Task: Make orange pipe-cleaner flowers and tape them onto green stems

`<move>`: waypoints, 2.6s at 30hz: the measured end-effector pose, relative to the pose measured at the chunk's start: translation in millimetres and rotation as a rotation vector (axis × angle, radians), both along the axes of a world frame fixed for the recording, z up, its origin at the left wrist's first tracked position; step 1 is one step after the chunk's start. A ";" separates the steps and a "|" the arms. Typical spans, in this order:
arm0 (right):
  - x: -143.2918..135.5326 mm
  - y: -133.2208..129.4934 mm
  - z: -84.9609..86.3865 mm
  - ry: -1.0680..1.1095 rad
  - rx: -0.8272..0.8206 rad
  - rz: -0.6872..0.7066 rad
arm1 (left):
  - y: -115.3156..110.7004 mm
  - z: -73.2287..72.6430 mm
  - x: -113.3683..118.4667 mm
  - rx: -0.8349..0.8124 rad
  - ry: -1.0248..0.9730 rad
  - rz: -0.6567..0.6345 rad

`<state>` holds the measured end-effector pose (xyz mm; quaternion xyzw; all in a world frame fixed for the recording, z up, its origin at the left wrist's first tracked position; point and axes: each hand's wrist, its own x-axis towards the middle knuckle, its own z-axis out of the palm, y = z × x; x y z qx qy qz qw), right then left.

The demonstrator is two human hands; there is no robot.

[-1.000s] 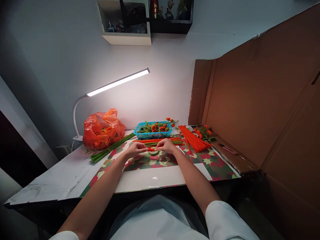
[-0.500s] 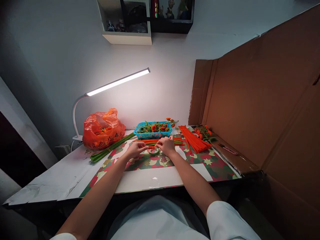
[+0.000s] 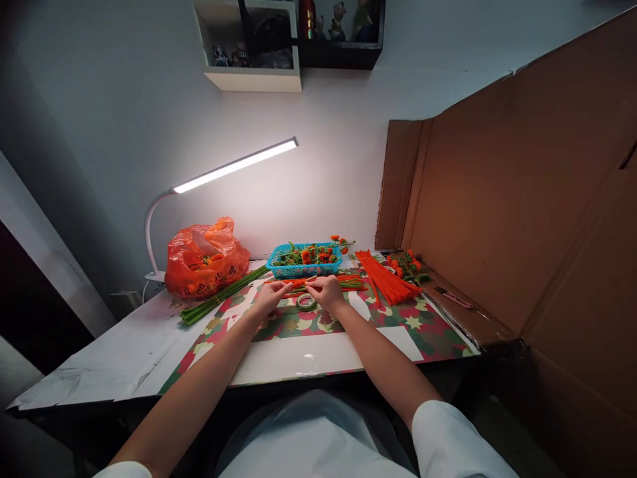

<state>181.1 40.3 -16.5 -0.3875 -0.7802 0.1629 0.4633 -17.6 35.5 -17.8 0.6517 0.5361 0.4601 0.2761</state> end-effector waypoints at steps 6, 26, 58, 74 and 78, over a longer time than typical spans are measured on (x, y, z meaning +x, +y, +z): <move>10.7 15.6 1.8 0.332 -0.408 0.238 | -10.8 9.8 4.1 -0.110 -0.171 -0.147; 14.0 6.0 7.4 -0.301 0.042 -0.220 | -16.8 11.4 8.3 0.054 0.354 -0.051; 36.5 18.6 8.6 -0.104 -0.508 0.137 | -13.3 9.0 -1.8 -0.113 0.223 -0.305; 9.2 -3.8 10.6 -0.208 0.066 -0.305 | -12.4 9.6 7.8 -0.034 0.171 -0.029; -0.1 -2.8 4.7 0.027 0.081 -0.255 | -3.3 2.3 5.3 -0.034 -0.047 -0.012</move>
